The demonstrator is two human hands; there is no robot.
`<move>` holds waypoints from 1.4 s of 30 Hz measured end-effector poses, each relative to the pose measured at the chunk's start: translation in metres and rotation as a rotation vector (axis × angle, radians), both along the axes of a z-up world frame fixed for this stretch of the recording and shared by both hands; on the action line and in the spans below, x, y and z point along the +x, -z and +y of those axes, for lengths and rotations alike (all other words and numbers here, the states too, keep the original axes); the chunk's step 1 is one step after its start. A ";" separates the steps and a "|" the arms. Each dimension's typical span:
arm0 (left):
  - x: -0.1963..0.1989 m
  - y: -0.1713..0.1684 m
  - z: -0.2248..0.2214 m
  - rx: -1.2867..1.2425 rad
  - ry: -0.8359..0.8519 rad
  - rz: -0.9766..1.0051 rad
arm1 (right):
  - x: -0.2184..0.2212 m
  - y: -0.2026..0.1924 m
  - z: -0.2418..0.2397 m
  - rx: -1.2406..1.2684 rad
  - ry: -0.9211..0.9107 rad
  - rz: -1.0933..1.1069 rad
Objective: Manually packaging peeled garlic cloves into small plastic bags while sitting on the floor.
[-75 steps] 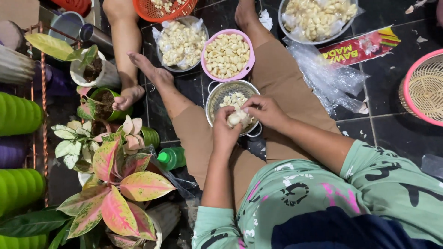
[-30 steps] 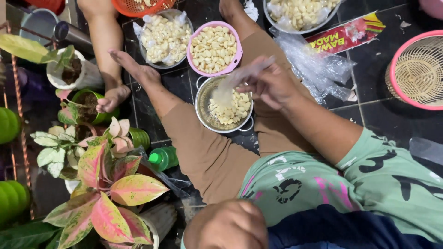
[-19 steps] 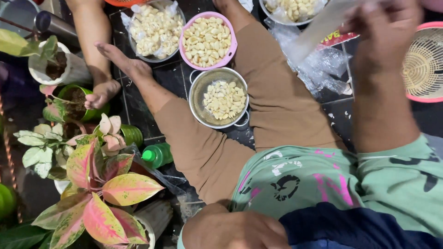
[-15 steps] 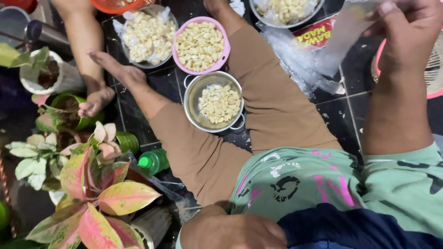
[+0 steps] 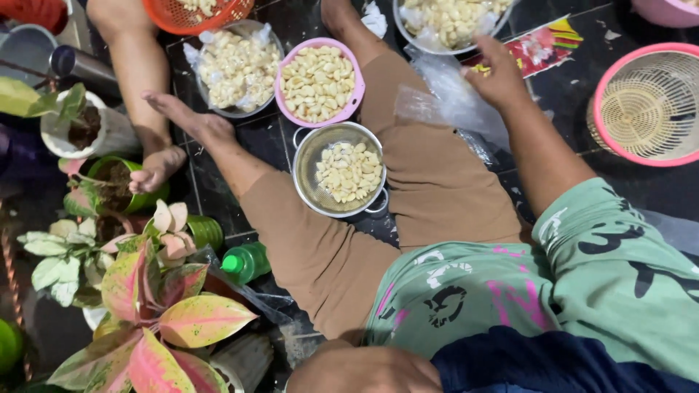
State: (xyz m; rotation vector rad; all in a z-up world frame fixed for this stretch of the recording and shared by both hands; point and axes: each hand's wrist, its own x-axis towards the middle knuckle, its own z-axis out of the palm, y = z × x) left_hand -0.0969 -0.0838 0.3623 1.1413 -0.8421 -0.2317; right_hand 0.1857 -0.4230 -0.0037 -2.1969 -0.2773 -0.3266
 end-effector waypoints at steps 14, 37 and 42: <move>-0.046 0.317 0.091 -0.256 -0.603 0.636 | -0.033 0.036 0.015 0.426 -0.019 0.159; -0.009 0.355 0.109 -0.598 -0.238 0.729 | 0.046 0.032 0.108 0.274 0.037 0.924; -0.008 0.363 0.114 -0.583 -0.211 0.760 | 0.015 0.032 0.095 0.049 0.150 0.470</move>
